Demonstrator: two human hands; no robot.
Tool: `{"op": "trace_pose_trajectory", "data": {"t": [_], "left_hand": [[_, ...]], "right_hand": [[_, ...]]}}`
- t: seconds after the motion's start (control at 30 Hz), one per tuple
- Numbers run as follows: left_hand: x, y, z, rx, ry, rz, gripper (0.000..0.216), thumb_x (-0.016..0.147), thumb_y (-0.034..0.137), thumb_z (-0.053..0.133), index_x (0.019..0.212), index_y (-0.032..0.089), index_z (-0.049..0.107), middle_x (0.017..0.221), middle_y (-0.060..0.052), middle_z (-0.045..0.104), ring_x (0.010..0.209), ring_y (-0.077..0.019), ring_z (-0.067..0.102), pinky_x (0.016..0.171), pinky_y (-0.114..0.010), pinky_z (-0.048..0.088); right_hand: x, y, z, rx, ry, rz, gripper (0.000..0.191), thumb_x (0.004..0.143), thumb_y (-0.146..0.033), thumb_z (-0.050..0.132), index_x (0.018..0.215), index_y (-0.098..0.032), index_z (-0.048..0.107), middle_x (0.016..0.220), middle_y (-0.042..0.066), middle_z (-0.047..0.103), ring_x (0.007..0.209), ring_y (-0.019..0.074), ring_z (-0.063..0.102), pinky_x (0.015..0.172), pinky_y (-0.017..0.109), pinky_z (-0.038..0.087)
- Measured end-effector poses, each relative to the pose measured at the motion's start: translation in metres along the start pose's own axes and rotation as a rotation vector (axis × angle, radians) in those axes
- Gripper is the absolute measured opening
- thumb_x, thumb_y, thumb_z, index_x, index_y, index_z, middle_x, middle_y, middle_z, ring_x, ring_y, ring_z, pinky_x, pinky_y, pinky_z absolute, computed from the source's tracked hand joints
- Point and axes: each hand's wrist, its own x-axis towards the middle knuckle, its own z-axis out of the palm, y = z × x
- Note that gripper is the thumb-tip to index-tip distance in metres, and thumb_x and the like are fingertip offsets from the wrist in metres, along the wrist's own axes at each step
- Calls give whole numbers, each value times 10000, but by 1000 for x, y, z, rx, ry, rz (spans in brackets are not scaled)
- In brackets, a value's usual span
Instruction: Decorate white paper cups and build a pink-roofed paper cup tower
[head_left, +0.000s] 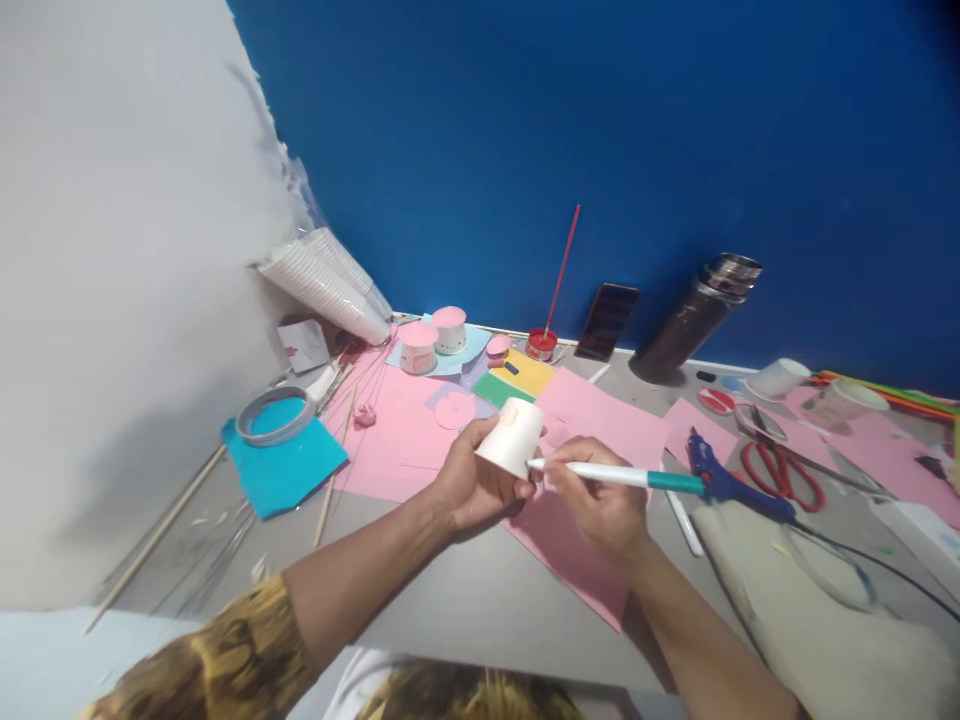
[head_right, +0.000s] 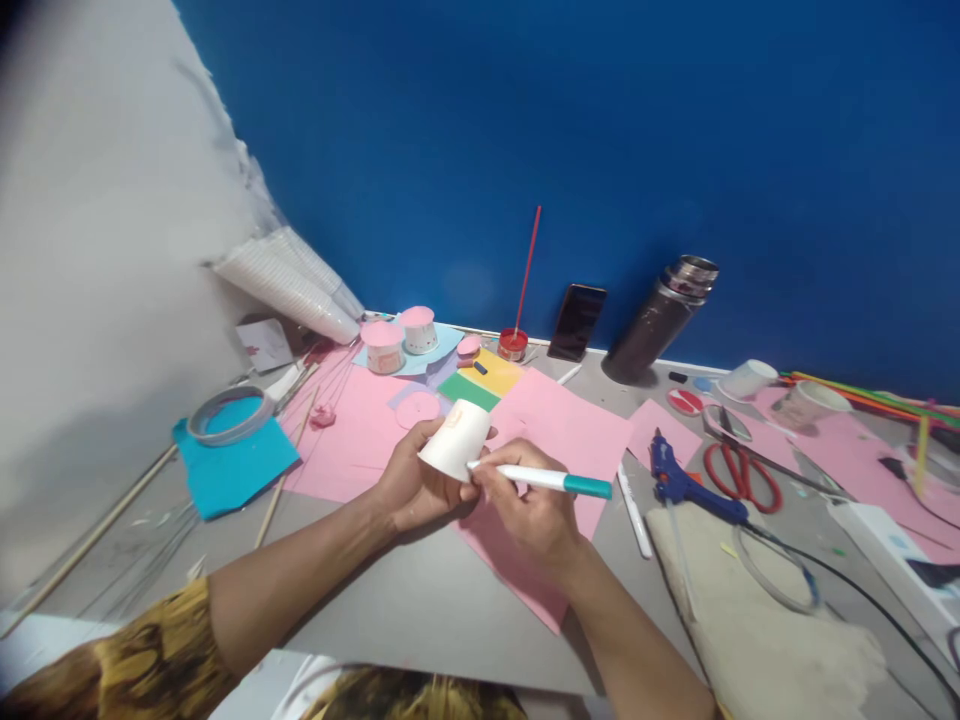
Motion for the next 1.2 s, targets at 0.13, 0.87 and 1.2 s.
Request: {"op": "trace_pose_trajectory", "data": {"t": [0.13,0.87,1.2], "left_hand": [[-1,1,0,16,-9,-15,494,945,423,509,1143,8,689,799,-153,700,659,-238,689,511,-288,531],[5,-10,-8,356,-11,290,255,916,349,702,1051,136,661,857,-87,698,694,-210,670,609,-328,585],[5,-9,-7,389,20,316,283,910,360,678,1055,120,647,810,-87,685,670,-216,666,601,-338,589]], "right_hand": [[2,6,-3,-81,109,30,119,902,-287,712,806,-218,726,662,-4,707,529,131,612,498,231,493],[-4,6,0,-90,16,-4,113,975,-273,638,891,-218,691,707,-11,693,587,137,619,543,233,486],[-5,4,-2,-159,40,90,196,982,-318,606,822,-220,663,656,-14,679,544,136,604,530,242,477]]}}
